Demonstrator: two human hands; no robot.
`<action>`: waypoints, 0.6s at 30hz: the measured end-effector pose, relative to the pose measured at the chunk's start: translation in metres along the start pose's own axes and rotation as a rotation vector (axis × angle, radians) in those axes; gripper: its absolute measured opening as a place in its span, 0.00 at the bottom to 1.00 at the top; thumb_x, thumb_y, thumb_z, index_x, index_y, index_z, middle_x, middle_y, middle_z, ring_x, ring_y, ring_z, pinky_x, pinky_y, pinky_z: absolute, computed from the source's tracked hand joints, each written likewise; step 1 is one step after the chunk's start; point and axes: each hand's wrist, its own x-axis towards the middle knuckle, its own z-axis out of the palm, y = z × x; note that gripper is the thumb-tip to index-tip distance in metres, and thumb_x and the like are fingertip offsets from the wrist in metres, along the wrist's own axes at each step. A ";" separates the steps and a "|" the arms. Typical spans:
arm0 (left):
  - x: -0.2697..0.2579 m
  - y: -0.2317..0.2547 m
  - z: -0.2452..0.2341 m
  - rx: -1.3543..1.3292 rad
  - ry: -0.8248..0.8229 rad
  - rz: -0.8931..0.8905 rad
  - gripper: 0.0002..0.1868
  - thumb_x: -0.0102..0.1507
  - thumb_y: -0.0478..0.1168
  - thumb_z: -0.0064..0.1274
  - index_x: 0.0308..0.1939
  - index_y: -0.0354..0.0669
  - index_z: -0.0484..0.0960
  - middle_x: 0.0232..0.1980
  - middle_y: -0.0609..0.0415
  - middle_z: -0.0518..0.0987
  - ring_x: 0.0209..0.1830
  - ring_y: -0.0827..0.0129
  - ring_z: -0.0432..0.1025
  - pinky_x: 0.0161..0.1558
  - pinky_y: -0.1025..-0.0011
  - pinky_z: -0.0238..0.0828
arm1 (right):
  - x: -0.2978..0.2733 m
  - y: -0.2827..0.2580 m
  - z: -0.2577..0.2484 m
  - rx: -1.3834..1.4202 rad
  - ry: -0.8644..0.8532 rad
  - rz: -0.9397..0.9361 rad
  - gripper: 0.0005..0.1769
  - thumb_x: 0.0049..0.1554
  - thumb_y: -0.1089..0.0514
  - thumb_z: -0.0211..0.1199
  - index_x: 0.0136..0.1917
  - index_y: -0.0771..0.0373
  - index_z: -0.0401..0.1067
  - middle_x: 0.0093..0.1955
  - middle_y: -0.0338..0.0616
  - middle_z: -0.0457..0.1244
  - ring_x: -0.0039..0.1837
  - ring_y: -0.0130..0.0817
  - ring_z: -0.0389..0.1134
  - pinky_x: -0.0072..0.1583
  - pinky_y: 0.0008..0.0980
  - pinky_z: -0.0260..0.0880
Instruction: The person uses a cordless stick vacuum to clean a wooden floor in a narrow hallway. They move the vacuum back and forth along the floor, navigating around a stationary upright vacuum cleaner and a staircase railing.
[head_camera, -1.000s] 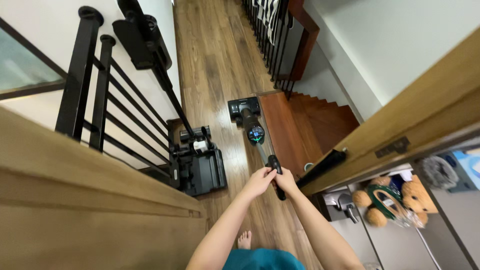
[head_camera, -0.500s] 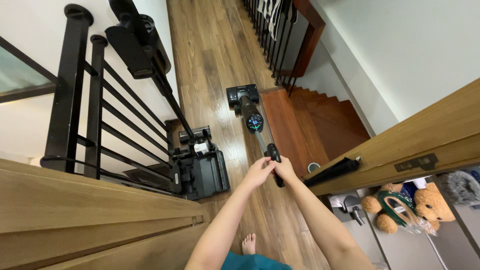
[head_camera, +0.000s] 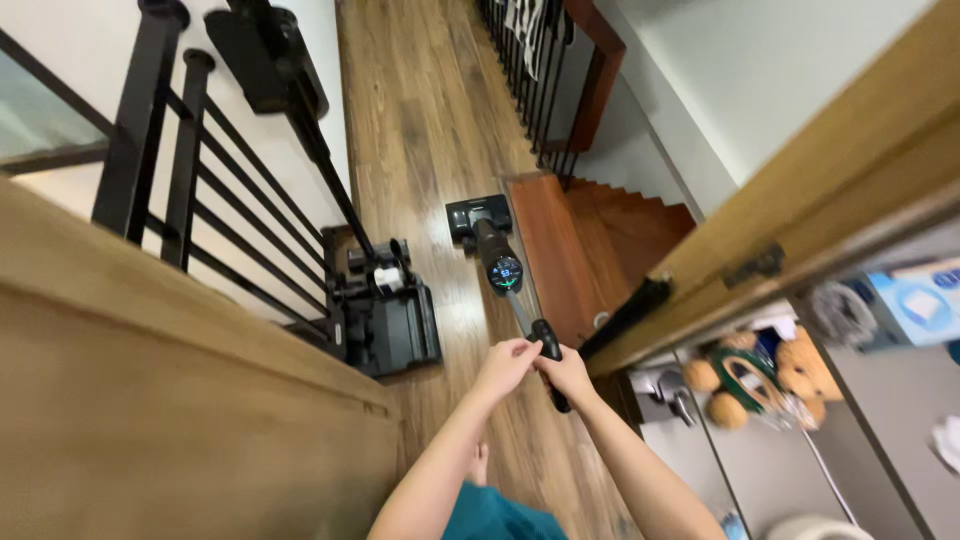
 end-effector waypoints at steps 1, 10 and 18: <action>-0.017 -0.003 0.012 -0.008 0.001 -0.007 0.21 0.66 0.52 0.55 0.42 0.34 0.86 0.36 0.50 0.86 0.33 0.72 0.80 0.41 0.73 0.75 | -0.017 0.008 -0.009 -0.011 -0.001 0.002 0.07 0.53 0.59 0.67 0.37 0.66 0.74 0.25 0.40 0.62 0.25 0.28 0.61 0.30 0.31 0.62; -0.151 -0.031 0.120 -0.022 0.018 0.006 0.22 0.67 0.51 0.53 0.38 0.31 0.87 0.30 0.50 0.85 0.27 0.71 0.79 0.33 0.73 0.73 | -0.170 0.090 -0.078 -0.049 -0.024 0.010 0.05 0.52 0.61 0.65 0.40 0.65 0.74 0.25 0.40 0.61 0.25 0.27 0.61 0.30 0.30 0.61; -0.260 -0.049 0.189 -0.086 0.015 -0.002 0.23 0.67 0.51 0.53 0.37 0.31 0.87 0.31 0.49 0.85 0.27 0.71 0.79 0.31 0.73 0.73 | -0.284 0.141 -0.117 0.027 -0.073 0.042 0.05 0.51 0.63 0.65 0.42 0.64 0.74 0.24 0.41 0.60 0.25 0.28 0.59 0.29 0.31 0.58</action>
